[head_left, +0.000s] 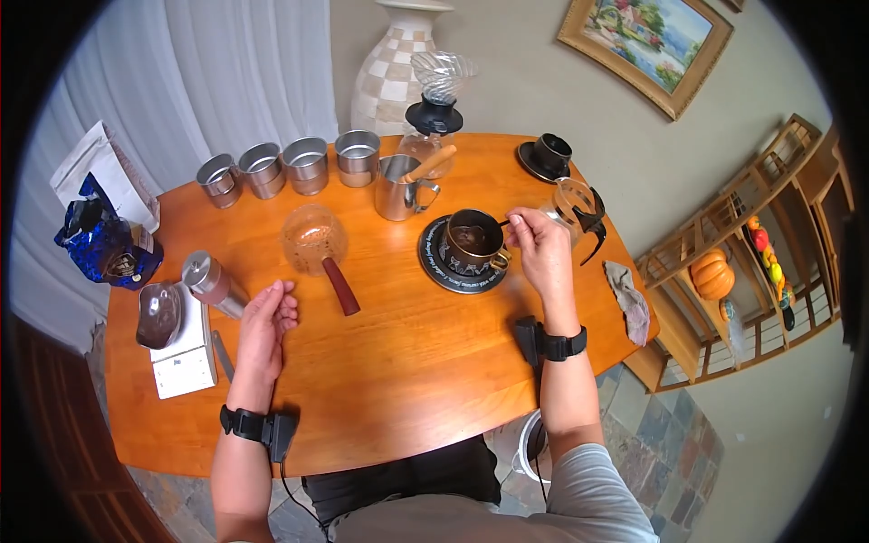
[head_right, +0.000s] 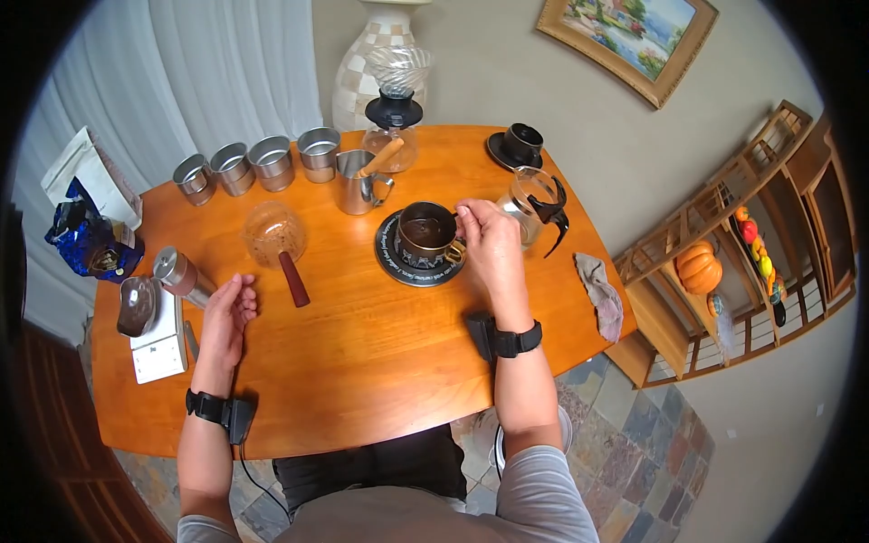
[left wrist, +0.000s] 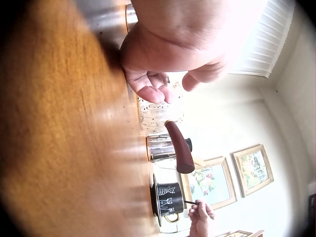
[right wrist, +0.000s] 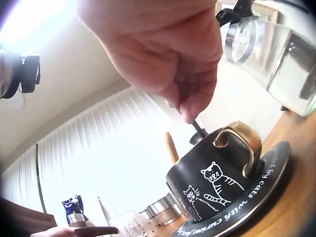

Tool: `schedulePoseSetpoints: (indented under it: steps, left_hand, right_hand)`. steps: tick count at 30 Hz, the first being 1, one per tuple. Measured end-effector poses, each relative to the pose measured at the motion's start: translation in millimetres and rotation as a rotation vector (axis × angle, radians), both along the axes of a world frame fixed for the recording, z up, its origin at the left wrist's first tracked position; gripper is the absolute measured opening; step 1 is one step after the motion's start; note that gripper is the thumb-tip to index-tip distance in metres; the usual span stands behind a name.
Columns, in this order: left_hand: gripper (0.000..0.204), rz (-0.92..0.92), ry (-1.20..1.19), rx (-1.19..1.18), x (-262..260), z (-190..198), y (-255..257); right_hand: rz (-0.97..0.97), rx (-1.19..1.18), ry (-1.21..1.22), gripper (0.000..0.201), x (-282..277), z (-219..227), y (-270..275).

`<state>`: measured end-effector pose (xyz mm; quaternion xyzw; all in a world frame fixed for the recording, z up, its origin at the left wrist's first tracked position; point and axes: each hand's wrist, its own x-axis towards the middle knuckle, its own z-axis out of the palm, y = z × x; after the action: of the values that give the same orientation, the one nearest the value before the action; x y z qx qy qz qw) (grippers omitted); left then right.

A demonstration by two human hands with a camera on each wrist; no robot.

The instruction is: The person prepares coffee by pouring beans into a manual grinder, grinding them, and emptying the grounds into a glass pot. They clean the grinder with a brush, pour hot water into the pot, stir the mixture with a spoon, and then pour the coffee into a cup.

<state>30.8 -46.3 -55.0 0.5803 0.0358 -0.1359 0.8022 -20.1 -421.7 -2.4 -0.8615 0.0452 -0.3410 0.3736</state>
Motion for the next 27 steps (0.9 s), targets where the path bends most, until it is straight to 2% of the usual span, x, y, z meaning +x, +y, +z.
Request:
schedulePoseSetpoints:
  steps: [1,3,5,7,10,11,14,17,24,26,27]
  left_hand:
    - [0.028,0.007,0.000,-0.001,0,0,0]
    - [0.026,-0.012,0.004,-0.004,0,1,1]
    - [0.026,-0.007,0.005,-0.010,0,-1,3]
    - [0.026,-0.021,0.005,-0.012,0,1,1]
    - [0.028,0.008,0.010,0.006,-1,2,-1]
    - [0.028,-0.001,0.008,0.002,-1,2,-1]
    - [0.026,-0.017,0.005,-0.005,0,-1,1]
    - [0.026,-0.016,0.004,-0.003,0,1,0]
    - [0.026,-0.016,0.004,0.008,2,-3,1]
    - [0.028,-0.008,0.004,0.017,0,1,-1]
    - [0.029,0.004,0.003,0.025,-1,2,-2]
  right_hand:
    - [0.007,-0.001,0.000,0.014,-1,1,-2]
    - [-0.074,-0.234,0.031,0.015,-2,7,-3]
    - [-0.056,-0.188,0.094,0.016,-5,10,2]
    - [0.065,0.072,0.132,0.016,-3,7,4]
    - [0.110,0.184,0.069,0.016,3,-4,2]
    - [0.110,0.186,0.073,0.016,3,-4,2]
    - [-0.050,-0.046,0.007,0.015,2,1,-3]
    - [-0.079,-0.122,0.055,0.014,-4,9,-1]
    - [0.021,-0.008,0.044,0.016,2,0,2]
    - [0.141,0.139,0.071,0.017,4,-3,0]
    - [0.139,0.140,0.072,0.017,2,-3,-1]
